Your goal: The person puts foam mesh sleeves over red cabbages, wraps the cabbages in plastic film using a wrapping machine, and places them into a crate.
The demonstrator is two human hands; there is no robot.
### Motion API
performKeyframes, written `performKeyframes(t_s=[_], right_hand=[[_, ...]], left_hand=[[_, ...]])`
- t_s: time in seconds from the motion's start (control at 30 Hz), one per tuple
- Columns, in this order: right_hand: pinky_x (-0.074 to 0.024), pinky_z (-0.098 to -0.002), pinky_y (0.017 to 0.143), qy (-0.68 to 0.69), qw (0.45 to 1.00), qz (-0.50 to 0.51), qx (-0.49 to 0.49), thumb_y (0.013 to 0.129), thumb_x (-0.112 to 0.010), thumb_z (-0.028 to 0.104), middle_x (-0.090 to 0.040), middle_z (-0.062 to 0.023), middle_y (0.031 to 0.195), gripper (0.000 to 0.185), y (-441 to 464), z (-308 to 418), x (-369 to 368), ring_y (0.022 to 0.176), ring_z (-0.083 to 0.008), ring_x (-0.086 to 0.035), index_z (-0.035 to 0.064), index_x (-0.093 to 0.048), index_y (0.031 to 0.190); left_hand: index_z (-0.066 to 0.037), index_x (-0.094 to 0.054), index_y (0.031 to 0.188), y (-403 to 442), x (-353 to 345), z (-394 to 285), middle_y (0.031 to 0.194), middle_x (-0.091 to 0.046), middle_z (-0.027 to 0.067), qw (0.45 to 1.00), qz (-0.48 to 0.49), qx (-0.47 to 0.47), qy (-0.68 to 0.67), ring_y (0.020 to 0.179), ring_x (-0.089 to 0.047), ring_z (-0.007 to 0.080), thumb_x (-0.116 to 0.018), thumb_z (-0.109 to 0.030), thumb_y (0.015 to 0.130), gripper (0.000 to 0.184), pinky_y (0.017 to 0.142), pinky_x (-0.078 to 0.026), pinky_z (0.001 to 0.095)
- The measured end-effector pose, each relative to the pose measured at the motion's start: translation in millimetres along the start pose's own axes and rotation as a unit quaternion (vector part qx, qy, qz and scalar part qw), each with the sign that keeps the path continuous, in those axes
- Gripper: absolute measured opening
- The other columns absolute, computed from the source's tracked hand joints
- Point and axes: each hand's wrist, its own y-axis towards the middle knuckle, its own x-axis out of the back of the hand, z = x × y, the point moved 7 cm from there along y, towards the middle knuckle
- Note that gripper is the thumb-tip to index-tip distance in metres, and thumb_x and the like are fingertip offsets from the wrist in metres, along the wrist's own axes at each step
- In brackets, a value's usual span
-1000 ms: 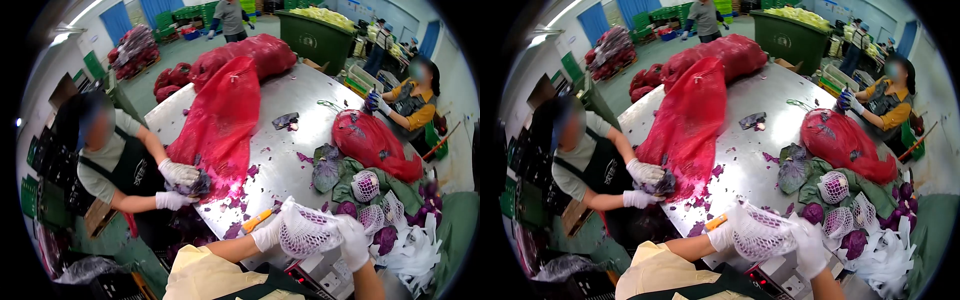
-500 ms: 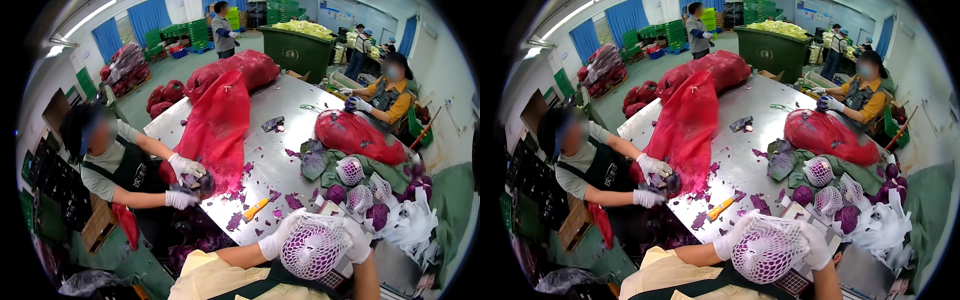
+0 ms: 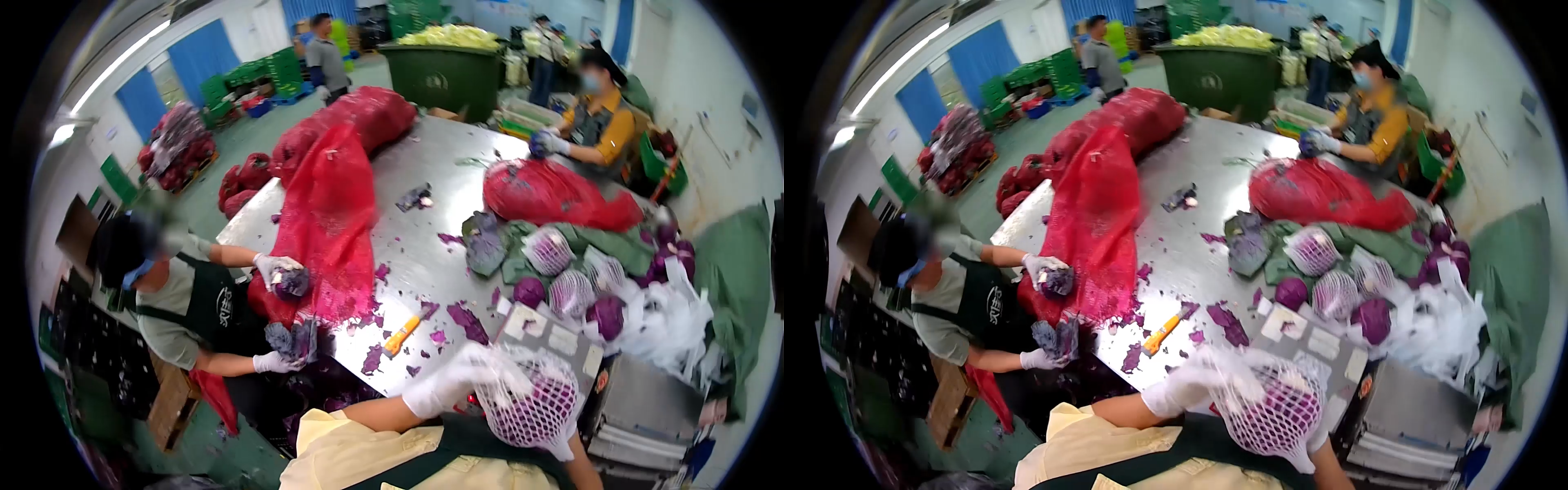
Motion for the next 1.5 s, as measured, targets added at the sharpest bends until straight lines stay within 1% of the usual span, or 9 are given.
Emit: performKeyframes(t_s=[0.13,0.3,0.47,0.6,0.93,1.07,1.2,1.43,1.5], right_hand=[[-0.0426,-0.037,0.102,-0.061,0.994,0.035,0.081,0.101,-0.036,0.035,-0.057,-0.0097,0.129,0.047,17.5,40.6,-4.3,0.117,-0.0224,-0.054,0.0041,-0.048,0.133],[-0.0394,-0.0361,0.106,-0.015,0.992,0.054,0.109,0.1,-0.035,0.039,-0.055,-0.0101,0.132,0.05,41.7,70.2,9.6,0.122,-0.0217,-0.051,0.0042,-0.047,0.135],[-0.034,-0.0325,0.108,-0.355,0.892,-0.016,0.28,0.101,-0.039,0.039,-0.052,-0.0123,0.133,0.055,58.2,113.8,8.1,0.125,-0.0186,-0.046,-0.0008,-0.042,0.138],[-0.0253,-0.0332,0.112,-0.129,0.966,-0.078,0.211,0.101,-0.042,0.037,-0.032,-0.0121,0.147,0.056,72.3,121.7,39.5,0.137,-0.0177,-0.027,0.0011,-0.032,0.143],[-0.0476,-0.0398,0.095,-0.081,0.979,0.029,0.184,0.097,-0.041,0.041,-0.062,-0.007,0.118,0.045,140.2,240.2,63.8,0.108,-0.0228,-0.059,0.0087,-0.057,0.124],[-0.0417,-0.0524,0.098,-0.033,0.991,0.041,0.121,0.092,-0.037,0.056,-0.056,-0.0069,0.129,0.057,195.0,276.4,86.2,0.119,-0.0281,-0.052,0.0169,-0.054,0.13],[-0.0381,-0.0585,0.097,-0.092,0.987,-0.111,0.072,0.089,-0.032,0.069,-0.05,-0.0091,0.136,0.071,241.5,298.8,143.3,0.125,-0.0312,-0.046,0.018,-0.046,0.137],[-0.0472,-0.0393,0.086,-0.601,0.754,-0.23,0.135,0.092,-0.047,0.048,-0.065,-0.0155,0.112,0.049,227.0,351.9,204.3,0.102,-0.0287,-0.062,0.0073,-0.064,0.112],[-0.0472,-0.0362,0.089,-0.847,0.463,-0.109,0.238,0.091,-0.053,0.03,-0.067,-0.0139,0.1,0.036,186.6,354.0,178.4,0.106,-0.0323,-0.06,0.0069,-0.061,0.117]], left_hand=[[0.0,-0.055,0.119,33.0,104.5,54.6,0.101,-0.064,0.012,0.952,-0.228,-0.015,-0.203,0.093,-0.063,0.0244,-0.057,-0.02,0.089,0.036,0.087,-0.05,0.04],[-0.01,-0.012,0.151,51.4,58.0,89.4,0.151,-0.028,0.0121,0.98,-0.199,0.015,0.009,0.137,-0.034,0.0248,-0.039,-0.077,0.08,0.101,0.112,-0.032,0.041],[-0.004,-0.049,0.133,91.8,62.2,123.2,0.127,-0.057,0.0165,0.919,-0.279,0.153,-0.233,0.112,-0.059,0.0293,-0.034,-0.043,0.1,0.053,0.095,-0.05,0.0434],[-0.002,-0.053,0.127,152.8,54.8,124.1,0.122,-0.06,0.0161,0.921,-0.2,0.209,-0.262,0.109,-0.06,0.0288,-0.042,-0.04,0.097,0.049,0.094,-0.051,0.0437],[-0.005,-0.066,0.103,336.1,106.5,153.1,0.096,-0.071,0.0077,0.945,-0.151,0.176,-0.231,0.084,-0.067,0.0218,-0.056,-0.03,0.092,0.029,0.085,-0.053,0.0346],[0.0,-0.05,0.133,390.8,161.0,126.1,0.142,-0.046,0.0151,0.861,-0.391,-0.223,0.235,0.123,-0.05,0.0251,-0.051,-0.029,0.096,0.047,0.103,-0.038,0.0344],[-0.008,-0.045,0.139,420.7,146.3,160.3,0.139,-0.047,0.0217,0.891,-0.228,0.006,0.393,0.124,-0.05,0.0349,-0.052,-0.049,0.092,0.062,0.108,-0.034,0.0374],[-0.005,-0.048,0.134,386.0,176.0,140.1,0.128,-0.052,0.0257,0.801,-0.333,-0.091,0.489,0.122,-0.047,0.0388,-0.058,-0.041,0.089,0.059,0.103,-0.038,0.0422],[-0.001,-0.053,0.126,360.6,173.2,138.6,0.119,-0.06,0.0166,0.81,-0.305,-0.101,0.491,0.114,-0.057,0.0285,-0.058,-0.026,0.092,0.043,0.098,-0.042,0.0362]])
